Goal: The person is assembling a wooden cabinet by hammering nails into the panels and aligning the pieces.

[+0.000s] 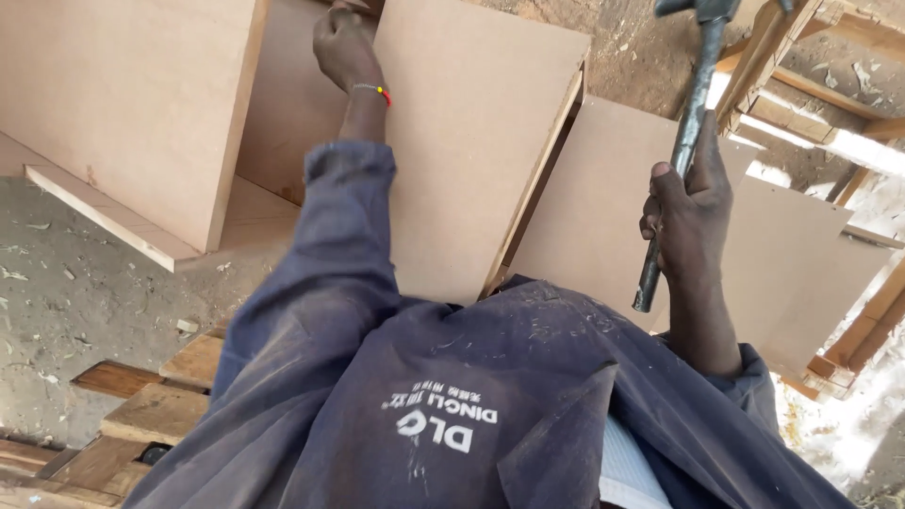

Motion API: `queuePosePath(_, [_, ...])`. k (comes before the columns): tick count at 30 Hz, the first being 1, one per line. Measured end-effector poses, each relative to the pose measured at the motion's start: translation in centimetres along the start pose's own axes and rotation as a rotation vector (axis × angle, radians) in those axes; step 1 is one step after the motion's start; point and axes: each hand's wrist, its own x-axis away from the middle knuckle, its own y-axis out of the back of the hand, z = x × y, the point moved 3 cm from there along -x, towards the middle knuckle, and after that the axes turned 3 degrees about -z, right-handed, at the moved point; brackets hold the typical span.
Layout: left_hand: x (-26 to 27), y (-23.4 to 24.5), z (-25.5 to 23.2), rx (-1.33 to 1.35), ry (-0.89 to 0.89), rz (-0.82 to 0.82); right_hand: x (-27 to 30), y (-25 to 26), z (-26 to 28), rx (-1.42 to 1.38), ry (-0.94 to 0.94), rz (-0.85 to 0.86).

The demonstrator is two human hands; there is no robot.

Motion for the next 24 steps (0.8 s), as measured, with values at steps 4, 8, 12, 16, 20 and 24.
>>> queuePosePath(4, [9.0,-2.9,6.8,0.628,-0.031,0.505,1.2,-1.0,0.9,-0.070,-0.021,-0.038])
queuePosePath(8, [28.6,2.3,2.2,0.373,0.191,1.115,1.1,-2.6,0.1,-0.106,0.094,-0.056])
queuePosePath(12, [32.4,2.7,4.9,0.377,0.204,1.300,1.6,-1.9,-1.2,-0.034,0.170,-0.059])
queuePosePath(16, [32.9,4.1,4.9,0.318,0.201,1.381,2.8,-1.7,-1.1,-0.036,0.172,-0.089])
queuePosePath(20, [33.0,4.7,5.3,0.371,0.425,1.450,3.4,-1.8,-1.5,-0.052,0.123,-0.064])
queuePosePath(24, [32.9,5.0,7.9,0.384,0.615,1.503,3.6,-1.4,-2.6,-0.019,0.105,-0.044])
